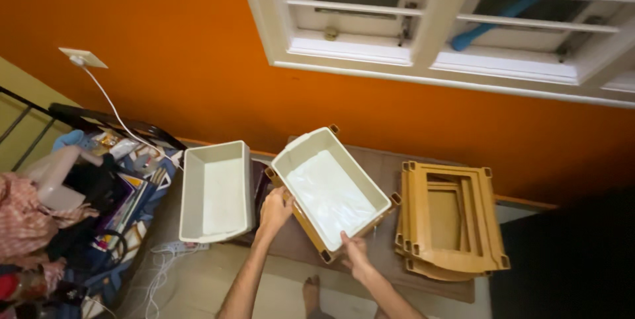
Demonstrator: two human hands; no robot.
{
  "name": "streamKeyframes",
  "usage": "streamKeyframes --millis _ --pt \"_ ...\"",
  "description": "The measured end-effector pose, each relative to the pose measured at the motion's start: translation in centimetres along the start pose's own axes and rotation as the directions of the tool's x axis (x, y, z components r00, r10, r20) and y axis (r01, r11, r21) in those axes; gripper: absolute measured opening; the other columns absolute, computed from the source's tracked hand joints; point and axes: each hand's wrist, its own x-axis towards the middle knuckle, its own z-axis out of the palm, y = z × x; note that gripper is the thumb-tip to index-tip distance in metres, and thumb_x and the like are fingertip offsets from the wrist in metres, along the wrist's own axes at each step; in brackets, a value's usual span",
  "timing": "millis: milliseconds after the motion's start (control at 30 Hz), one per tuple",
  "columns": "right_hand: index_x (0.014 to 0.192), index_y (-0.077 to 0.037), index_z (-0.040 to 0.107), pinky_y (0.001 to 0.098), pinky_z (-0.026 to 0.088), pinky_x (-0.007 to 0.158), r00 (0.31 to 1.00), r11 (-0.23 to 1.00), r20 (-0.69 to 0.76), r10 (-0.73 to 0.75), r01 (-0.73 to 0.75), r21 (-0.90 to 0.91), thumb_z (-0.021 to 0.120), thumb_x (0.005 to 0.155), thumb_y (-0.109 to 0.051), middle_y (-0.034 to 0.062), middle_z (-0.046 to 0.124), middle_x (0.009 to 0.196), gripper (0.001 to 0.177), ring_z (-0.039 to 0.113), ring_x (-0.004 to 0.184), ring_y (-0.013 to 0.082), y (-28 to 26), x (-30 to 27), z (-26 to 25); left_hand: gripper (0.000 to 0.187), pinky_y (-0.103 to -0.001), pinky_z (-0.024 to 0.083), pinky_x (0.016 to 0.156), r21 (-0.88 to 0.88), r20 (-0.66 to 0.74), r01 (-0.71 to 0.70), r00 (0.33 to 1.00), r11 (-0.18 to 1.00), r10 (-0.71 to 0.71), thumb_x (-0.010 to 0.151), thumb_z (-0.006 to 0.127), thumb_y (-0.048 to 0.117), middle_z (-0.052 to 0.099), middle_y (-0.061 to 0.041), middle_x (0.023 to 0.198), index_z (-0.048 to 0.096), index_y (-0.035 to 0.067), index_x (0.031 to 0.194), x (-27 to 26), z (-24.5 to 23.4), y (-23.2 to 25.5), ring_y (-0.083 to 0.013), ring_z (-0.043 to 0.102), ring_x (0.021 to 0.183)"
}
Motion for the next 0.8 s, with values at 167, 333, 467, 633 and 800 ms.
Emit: streamKeyframes --millis 167,333,467,633,800 --pt "0.108 0.005 0.067 0.0431 0.061 0.071 0.939 0.947 -0.207 -0.275 0.302 0.111 0.073 0.086 -0.015 0.0145 0.074 0.095 0.03 0.073 0.088 0.0284 -0.7 0.8 1.4 0.038 -0.045 0.056 0.09 -0.023 0.092 0.015 0.996 1.0 -0.012 0.088 0.072 0.022 0.07 -0.022 0.116 0.068 0.0 0.119 3.7 -0.8 -4.4 -0.0388 0.07 0.102" --pt "0.103 0.003 0.07 0.0343 0.053 0.07 0.881 0.93 -0.307 -0.36 0.366 -0.04 0.072 0.086 -0.008 0.0148 0.07 0.091 0.021 0.064 0.079 0.022 -0.9 0.6 0.9 0.042 -0.046 0.055 0.089 -0.071 0.124 0.02 0.992 0.997 -0.011 0.086 0.074 0.023 0.071 -0.021 0.114 0.069 0.0 0.121 6.4 -0.2 -7.7 -0.0375 0.069 0.102" --pt "0.1 0.004 0.069 0.0401 0.054 0.074 0.914 0.957 -0.299 -0.274 0.29 0.009 0.071 0.086 -0.008 0.0164 0.069 0.093 0.018 0.065 0.083 0.0252 -0.7 -0.2 0.1 0.058 -0.045 0.056 0.088 -0.137 0.162 0.109 0.983 0.985 -0.086 0.085 0.074 0.028 0.071 -0.023 0.11 0.06 -0.001 0.132 8.3 0.8 -9.6 -0.037 0.071 0.097" --pt "0.104 0.0 0.073 0.0375 0.056 0.084 0.89 0.94 -0.303 -0.339 0.33 -0.083 0.069 0.085 -0.008 0.0141 0.073 0.099 0.021 0.068 0.092 0.0235 -1.1 -1.3 -2.7 0.078 -0.048 0.051 0.095 -0.154 -0.098 -0.163 0.984 0.975 0.149 0.081 0.082 0.03 0.063 -0.035 0.122 0.049 -0.014 0.137 11.4 -0.1 -9.5 -0.0475 0.063 0.111" --pt "0.111 -0.004 0.07 0.0465 0.062 0.079 0.87 0.929 -0.324 -0.37 0.35 -0.121 0.065 0.083 -0.006 0.0151 0.074 0.101 0.029 0.073 0.09 0.0267 -7.0 -2.2 -8.4 0.083 -0.042 0.054 0.087 -0.396 0.104 0.097 0.993 0.913 -0.06 0.081 0.08 0.038 0.069 -0.024 0.122 0.047 -0.008 0.141 14.2 -6.5 -6.0 -0.0343 0.068 0.107"
